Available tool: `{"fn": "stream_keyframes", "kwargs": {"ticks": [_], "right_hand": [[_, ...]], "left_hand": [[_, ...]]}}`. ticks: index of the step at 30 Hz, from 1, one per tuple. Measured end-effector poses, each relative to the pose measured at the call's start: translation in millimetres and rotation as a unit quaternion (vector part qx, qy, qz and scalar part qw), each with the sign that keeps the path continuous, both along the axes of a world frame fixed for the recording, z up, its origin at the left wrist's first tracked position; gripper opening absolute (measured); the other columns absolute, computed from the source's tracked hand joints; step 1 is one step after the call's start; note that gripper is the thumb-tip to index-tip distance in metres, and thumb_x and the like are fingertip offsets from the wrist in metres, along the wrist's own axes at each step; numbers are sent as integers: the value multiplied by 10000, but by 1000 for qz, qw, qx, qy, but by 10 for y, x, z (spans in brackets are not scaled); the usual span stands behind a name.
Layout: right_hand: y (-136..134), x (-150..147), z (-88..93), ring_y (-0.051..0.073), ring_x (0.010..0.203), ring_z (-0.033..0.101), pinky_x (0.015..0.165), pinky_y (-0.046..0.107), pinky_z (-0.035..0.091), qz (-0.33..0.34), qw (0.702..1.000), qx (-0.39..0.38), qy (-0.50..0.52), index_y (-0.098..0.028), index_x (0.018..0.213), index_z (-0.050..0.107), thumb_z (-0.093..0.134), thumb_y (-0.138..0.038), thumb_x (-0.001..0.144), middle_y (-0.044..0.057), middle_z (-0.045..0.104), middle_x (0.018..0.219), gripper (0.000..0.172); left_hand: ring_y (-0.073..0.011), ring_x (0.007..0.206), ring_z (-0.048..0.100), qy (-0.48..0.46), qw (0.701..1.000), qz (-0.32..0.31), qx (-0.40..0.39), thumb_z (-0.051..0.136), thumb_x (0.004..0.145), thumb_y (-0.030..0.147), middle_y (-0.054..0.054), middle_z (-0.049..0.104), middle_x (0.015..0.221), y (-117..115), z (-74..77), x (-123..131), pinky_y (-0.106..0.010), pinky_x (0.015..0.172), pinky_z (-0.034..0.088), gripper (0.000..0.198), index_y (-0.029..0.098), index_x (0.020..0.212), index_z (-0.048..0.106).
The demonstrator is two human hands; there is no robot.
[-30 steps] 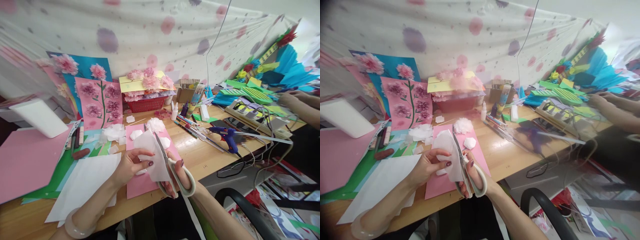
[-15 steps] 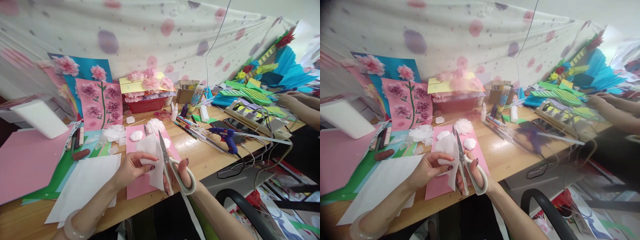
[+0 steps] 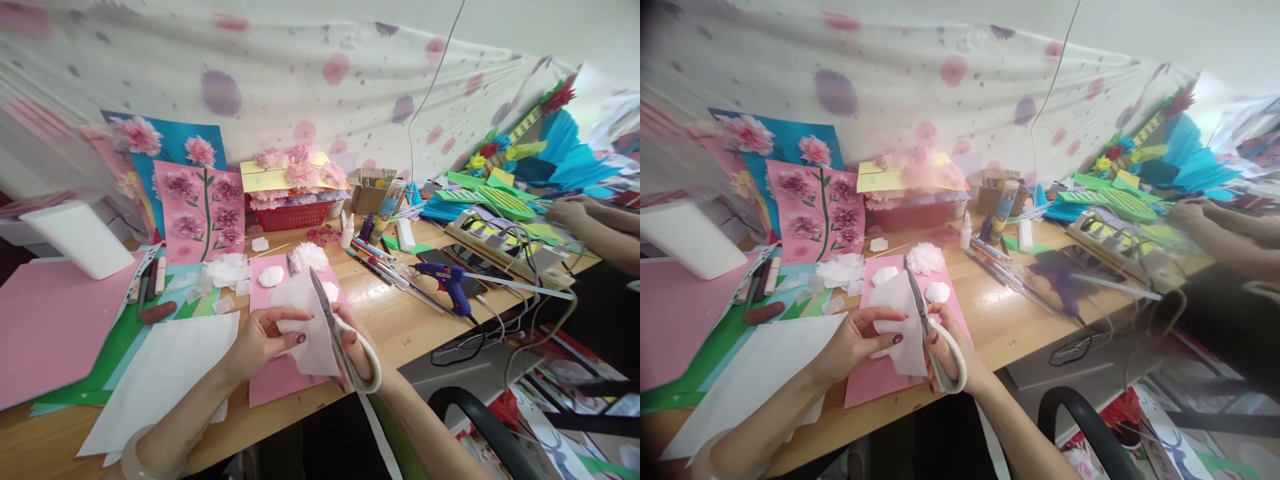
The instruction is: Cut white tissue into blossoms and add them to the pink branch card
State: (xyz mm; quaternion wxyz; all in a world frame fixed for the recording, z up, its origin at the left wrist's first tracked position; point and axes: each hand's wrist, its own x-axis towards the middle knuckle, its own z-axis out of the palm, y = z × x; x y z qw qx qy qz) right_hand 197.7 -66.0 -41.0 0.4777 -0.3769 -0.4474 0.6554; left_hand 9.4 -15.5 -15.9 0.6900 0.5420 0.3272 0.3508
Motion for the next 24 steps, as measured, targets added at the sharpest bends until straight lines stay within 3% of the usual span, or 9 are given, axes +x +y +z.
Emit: {"fn": "stream_keyframes", "kwargs": {"ticks": [2, 5, 8, 10, 17, 19, 20, 22, 24], "right_hand": [[17, 166, 127, 103, 321, 429, 312, 208, 373, -100, 988, 42, -112, -261, 1142, 266, 692, -606, 661, -117, 495, 552, 729], [22, 522, 297, 143, 486, 523, 471, 238, 420, -236, 902, 92, -350, -234, 1147, 317, 698, -441, 712, -99, 475, 582, 615], [-2, 850, 360, 204, 677, 605, 613, 302, 439, -246, 776, 109, -570, -203, 1165, 411, 571, -340, 799, 9, 609, 758, 422], [-14, 990, 344, 240, 784, 628, 667, 322, 439, -233, 719, 110, -645, -191, 1147, 461, 533, -284, 803, 61, 654, 867, 363], [51, 1088, 338, 291, 817, 633, 698, 366, 427, -187, 660, 127, -716, -179, 870, 623, 449, -261, 852, 126, 691, 828, 194], [64, 994, 390, 309, 849, 625, 733, 397, 430, -239, 684, 134, -676, -180, 819, 640, 477, -315, 857, 142, 694, 850, 214], [64, 911, 414, 308, 868, 624, 756, 407, 434, -261, 721, 137, -627, -181, 837, 642, 492, -351, 862, 144, 696, 877, 228], [61, 677, 446, 277, 908, 631, 806, 400, 451, -254, 841, 133, -458, -190, 958, 628, 518, -428, 869, 125, 698, 953, 276], [62, 390, 445, 239, 952, 637, 833, 373, 471, -142, 952, 95, -254, -203, 1147, 563, 568, -460, 851, 98, 695, 1014, 392]], "left_hand": [[-99, 619, 608, 7, 1000, 20, -7, 786, 667, 237, -23, 713, 831, 20, -3, -28, -174, 517, 492, 302, 208, 963, 734], [-120, 681, 620, -6, 999, 35, -5, 775, 677, 221, -24, 710, 836, 52, 2, -62, -203, 583, 517, 408, 216, 1076, 690], [-128, 713, 612, -25, 999, 39, -6, 764, 678, 196, -16, 699, 819, 71, 5, -68, -217, 610, 515, 490, 218, 1152, 643], [-125, 711, 601, -30, 999, 38, -10, 758, 671, 179, -10, 690, 815, 74, 10, -61, -210, 592, 502, 532, 220, 1184, 619], [-141, 787, 615, -68, 997, 44, -9, 748, 644, 131, -37, 687, 896, 72, 70, -38, -214, 632, 495, 632, 192, 1247, 570], [-139, 785, 619, -68, 997, 37, -13, 749, 643, 133, -43, 691, 919, 68, 83, -39, -215, 635, 497, 648, 193, 1259, 560], [-140, 787, 621, -66, 997, 31, -13, 749, 642, 133, -46, 693, 932, 64, 88, -41, -215, 636, 499, 655, 194, 1265, 555], [-150, 813, 628, -58, 998, 10, -12, 745, 648, 134, -54, 696, 964, 53, 94, -48, -223, 652, 507, 661, 195, 1276, 545], [-174, 865, 637, -45, 999, -18, -7, 738, 668, 148, -67, 701, 1002, 39, 102, -57, -243, 685, 518, 661, 200, 1294, 530]]}}
